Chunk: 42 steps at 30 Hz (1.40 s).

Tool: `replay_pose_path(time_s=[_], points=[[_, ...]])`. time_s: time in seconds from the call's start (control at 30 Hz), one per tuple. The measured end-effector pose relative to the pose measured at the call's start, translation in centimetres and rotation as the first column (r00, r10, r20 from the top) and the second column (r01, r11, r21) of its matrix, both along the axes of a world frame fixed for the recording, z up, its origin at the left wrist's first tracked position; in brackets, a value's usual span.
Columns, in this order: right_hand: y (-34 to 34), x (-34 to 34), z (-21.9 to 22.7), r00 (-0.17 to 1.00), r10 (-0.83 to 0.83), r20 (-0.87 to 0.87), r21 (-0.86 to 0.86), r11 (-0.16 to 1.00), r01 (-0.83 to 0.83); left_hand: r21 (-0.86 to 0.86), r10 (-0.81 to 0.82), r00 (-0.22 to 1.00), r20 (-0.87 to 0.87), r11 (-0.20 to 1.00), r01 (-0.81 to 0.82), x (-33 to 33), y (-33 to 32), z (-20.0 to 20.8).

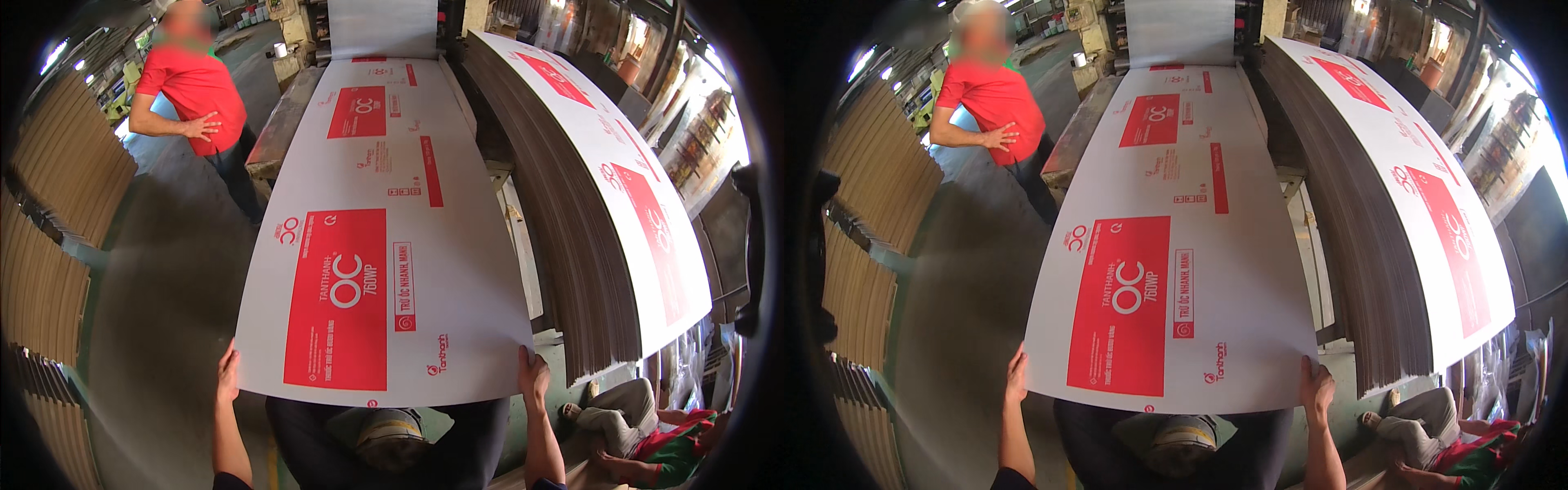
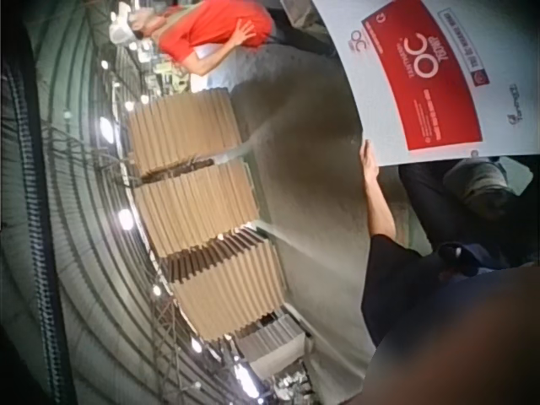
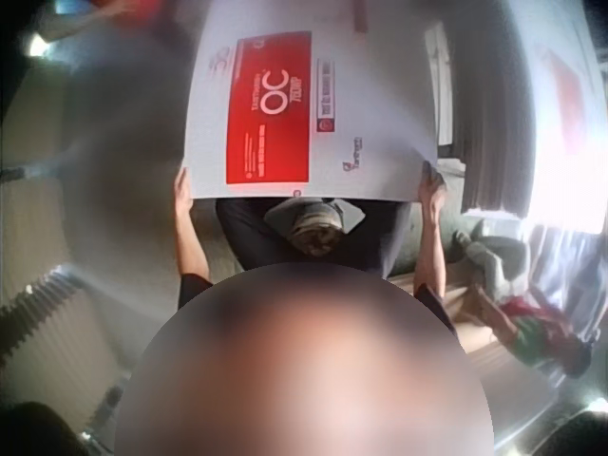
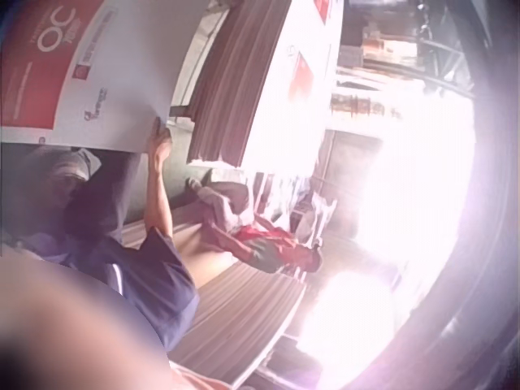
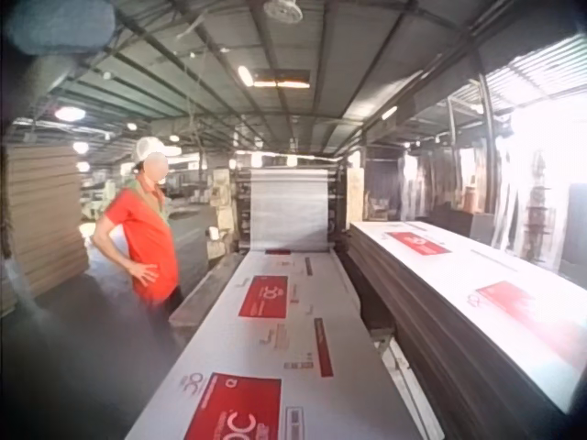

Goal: The person sits on a bucket and repeatedly picks up large white cardboard sheets from a conveyor belt, then places them onto a growing stack to the right. The action is a simple, repetitive pick-and-place cycle.

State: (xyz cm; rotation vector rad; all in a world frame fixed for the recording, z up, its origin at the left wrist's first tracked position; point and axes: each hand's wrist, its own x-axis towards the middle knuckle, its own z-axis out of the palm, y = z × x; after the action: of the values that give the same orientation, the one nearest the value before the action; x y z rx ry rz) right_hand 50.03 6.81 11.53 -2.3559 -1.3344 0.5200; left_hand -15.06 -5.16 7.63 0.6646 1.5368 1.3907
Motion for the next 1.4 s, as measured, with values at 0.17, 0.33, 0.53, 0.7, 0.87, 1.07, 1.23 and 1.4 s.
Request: replay_pose_path(time_s=[0.17, 0.33, 0.53, 0.7, 0.87, 1.07, 1.23, 1.4], points=[[4.0, -0.9, -2.4, 1.0, 0.014, -0.004, 0.142, 0.99, -0.014, 0.025, -0.004, 1.0, -0.028, 1.0, 0.005, -1.1, 4.3, -1.5], [6.9, -1.1, -2.2, 1.0, -0.026, -0.005, 0.033, 0.999, 0.027, -0.008, 0.024, 0.997, -0.074, 1.0, -0.024, -1.5, 7.4, -1.1], [11.4, -1.3, -0.8, 1.0, -0.011, 0.018, 0.04, 0.999, 0.011, 0.058, 0.053, 0.993, -0.105, 0.997, -0.047, -1.7, 11.0, -0.1], [17.1, -1.4, -1.7, 1.0, -0.004, -0.01, 0.088, 0.996, 0.005, 0.069, 0.477, 0.878, 0.023, 0.876, -0.478, -2.7, 17.6, -0.5], [22.7, -3.2, -2.7, 0.997, -0.061, -0.052, 0.095, 0.993, 0.066, 0.179, 0.882, 0.472, 0.019, 0.461, -0.869, -5.6, 22.4, -5.3], [12.2, -3.0, 10.0, 0.935, 0.354, 0.032, 0.419, 0.844, -0.334, -0.121, 0.345, 0.925, 0.16, 0.937, -0.329, 2.1, 15.4, -7.7], [-2.1, 4.1, 20.6, 0.799, 0.136, 0.586, 0.41, 0.801, -0.437, -0.328, -0.103, 0.967, 0.235, 0.928, 0.178, 15.4, 3.8, -6.3], [-5.1, 13.0, 21.0, 0.9, 0.132, 0.416, 0.306, 0.911, -0.275, -0.264, -0.419, 0.821, 0.389, 0.803, 0.535, 24.5, -2.7, -5.2]])
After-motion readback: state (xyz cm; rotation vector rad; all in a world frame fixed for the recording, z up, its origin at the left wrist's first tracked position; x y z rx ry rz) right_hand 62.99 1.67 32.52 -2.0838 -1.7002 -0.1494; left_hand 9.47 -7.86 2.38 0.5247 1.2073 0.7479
